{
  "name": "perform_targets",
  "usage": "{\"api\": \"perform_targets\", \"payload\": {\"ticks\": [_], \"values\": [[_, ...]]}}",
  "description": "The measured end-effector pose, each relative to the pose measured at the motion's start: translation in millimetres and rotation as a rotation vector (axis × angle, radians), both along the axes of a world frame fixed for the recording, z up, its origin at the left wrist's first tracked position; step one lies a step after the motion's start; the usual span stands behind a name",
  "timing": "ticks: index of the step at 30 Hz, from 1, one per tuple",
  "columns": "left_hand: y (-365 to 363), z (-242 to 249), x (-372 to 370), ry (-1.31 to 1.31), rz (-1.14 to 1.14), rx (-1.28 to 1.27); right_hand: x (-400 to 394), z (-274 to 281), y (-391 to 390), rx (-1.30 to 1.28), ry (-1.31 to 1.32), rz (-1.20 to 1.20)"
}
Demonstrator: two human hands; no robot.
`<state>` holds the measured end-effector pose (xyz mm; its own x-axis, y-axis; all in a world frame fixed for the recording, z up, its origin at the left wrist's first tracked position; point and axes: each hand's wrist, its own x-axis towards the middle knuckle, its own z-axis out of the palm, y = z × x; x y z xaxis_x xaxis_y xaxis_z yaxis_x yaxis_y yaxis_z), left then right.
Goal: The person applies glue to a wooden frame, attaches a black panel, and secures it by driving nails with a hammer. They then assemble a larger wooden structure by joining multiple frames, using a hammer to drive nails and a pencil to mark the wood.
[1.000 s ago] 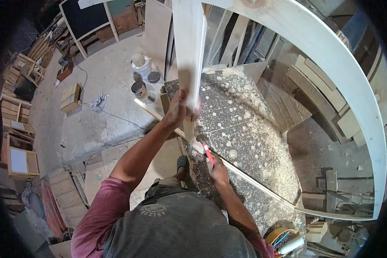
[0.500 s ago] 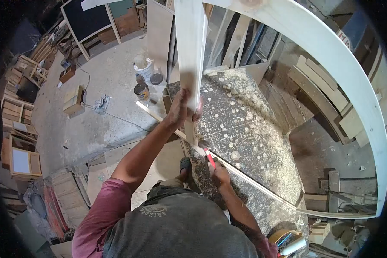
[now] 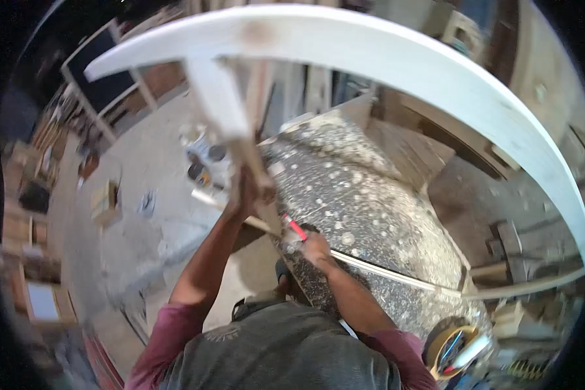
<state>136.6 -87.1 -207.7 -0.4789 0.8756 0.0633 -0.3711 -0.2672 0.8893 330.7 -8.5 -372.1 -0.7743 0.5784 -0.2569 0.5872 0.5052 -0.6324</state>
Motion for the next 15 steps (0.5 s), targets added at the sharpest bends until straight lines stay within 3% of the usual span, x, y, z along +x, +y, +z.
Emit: {"api": "perform_targets", "payload": {"ticks": [1, 3, 4, 7, 10, 11, 13, 15], "values": [[4, -15, 1, -0.03, 0.214, 0.002, 1, -44, 3, 0.083, 0.106, -0.024], [-4, -6, 0, 0.586, 0.296, 0.03, 12, -15, 1, -0.048, 0.082, -0.171], [5, 12, 20, 0.331, 0.42, 0.197, 21, -19, 3, -0.017, 0.109, -0.185], [7, 28, 30, 0.4, 0.72, -0.08, 66, -24, -2, 0.113, 0.119, -0.355], [10, 35, 35, 0.325, 0.67, 0.041, 128, 7, -15, -0.166, 0.619, -0.689], [8, 37, 35, 0.277, 0.606, 0.071, 146, -8, -15, -0.147, 0.711, -0.791], [6, 63, 50, 0.236, 0.585, 0.076, 193, 21, -25, -0.16, 0.689, -1.003], [1, 72, 42, 0.227, 0.559, 0.075, 231, -17, -25, 0.074, 0.766, -1.172]]}}
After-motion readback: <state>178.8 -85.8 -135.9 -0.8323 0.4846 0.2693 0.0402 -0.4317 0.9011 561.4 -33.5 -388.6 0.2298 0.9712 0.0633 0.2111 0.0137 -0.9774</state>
